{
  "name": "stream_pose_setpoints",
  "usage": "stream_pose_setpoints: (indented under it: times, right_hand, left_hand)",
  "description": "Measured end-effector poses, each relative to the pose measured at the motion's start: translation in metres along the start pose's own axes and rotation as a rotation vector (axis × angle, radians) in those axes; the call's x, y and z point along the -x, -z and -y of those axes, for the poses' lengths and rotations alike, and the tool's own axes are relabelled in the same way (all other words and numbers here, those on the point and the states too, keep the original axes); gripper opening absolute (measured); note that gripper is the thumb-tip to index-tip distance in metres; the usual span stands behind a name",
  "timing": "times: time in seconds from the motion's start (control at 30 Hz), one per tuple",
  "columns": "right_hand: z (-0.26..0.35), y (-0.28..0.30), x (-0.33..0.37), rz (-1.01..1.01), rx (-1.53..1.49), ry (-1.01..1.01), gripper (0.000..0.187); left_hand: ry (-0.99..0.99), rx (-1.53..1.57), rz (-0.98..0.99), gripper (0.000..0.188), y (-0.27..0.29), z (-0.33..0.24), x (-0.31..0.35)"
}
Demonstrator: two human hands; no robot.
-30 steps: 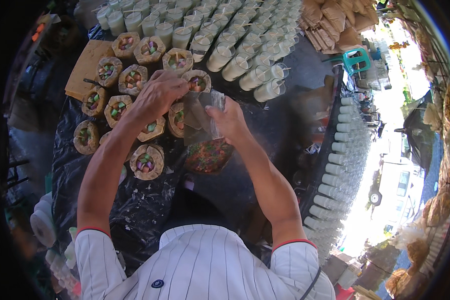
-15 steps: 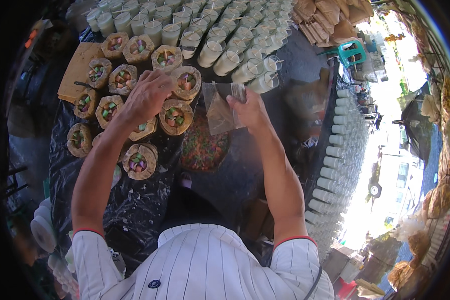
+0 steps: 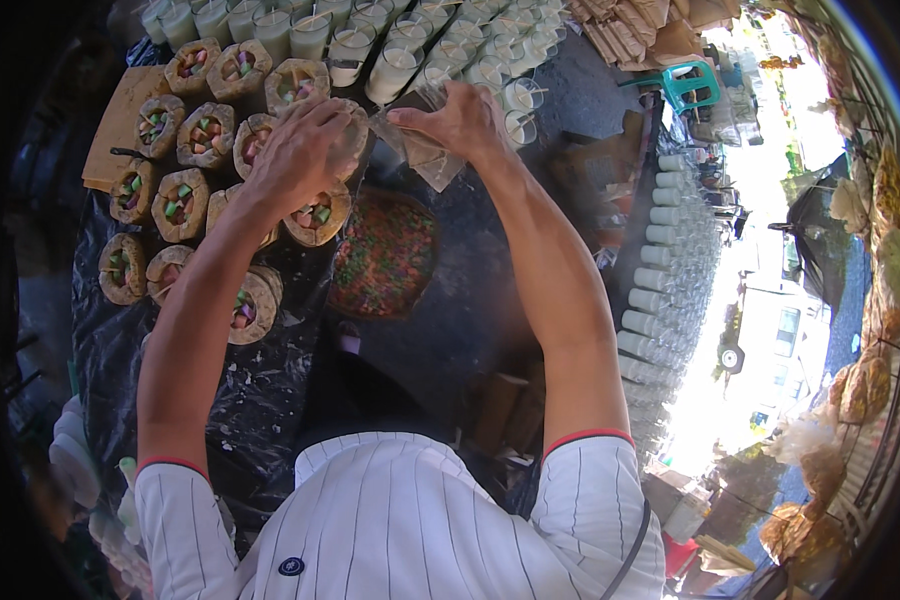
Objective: The person places small colored wax pieces into hollowed coconut shells, then inserts a wick into each shell. The person handles the shells and wicks by hand and arranges the finished units on a table.
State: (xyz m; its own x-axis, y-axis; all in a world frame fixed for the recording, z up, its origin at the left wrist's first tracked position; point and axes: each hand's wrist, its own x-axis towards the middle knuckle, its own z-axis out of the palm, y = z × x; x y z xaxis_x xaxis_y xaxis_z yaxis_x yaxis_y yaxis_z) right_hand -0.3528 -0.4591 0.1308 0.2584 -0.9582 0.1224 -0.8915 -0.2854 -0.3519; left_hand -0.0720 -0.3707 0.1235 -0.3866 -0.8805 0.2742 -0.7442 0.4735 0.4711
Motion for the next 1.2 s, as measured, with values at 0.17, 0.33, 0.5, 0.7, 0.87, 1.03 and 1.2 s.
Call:
stream_pose_setpoints:
  times: [0.17, 0.33, 0.5, 0.7, 0.87, 1.03, 1.2]
  right_hand:
    - [0.019, 0.006, -0.012, 0.280, -0.047, -0.024, 0.103]
    - [0.036, 0.003, -0.011, 0.333, -0.020, 0.046, 0.107]
    - [0.035, 0.000, -0.001, 0.399, -0.229, 0.005, 0.104]
    - [0.061, -0.003, 0.018, 0.473, -0.312, -0.156, 0.103]
    - [0.059, -0.014, 0.026, 0.316, -0.254, -0.145, 0.107]
    - [0.070, -0.009, 0.029, 0.366, -0.229, -0.245, 0.098]
    - [0.099, 0.022, 0.038, 0.373, -0.315, -0.196, 0.066]
  left_hand:
    - [0.041, 0.040, -0.021, 0.055, -0.001, 0.001, 0.001]
    - [0.048, 0.043, 0.008, 0.059, 0.001, 0.008, 0.001]
    - [0.061, 0.094, -0.107, 0.063, 0.010, 0.015, 0.012]
    - [0.066, -0.095, -0.099, 0.043, 0.029, 0.033, 0.039]
    - [0.043, -0.175, -0.067, 0.038, 0.023, 0.024, 0.028]
    - [0.009, -0.006, -0.134, 0.033, 0.008, 0.012, 0.037]
    - [0.059, 0.040, -0.183, 0.023, 0.008, 0.006, 0.048]
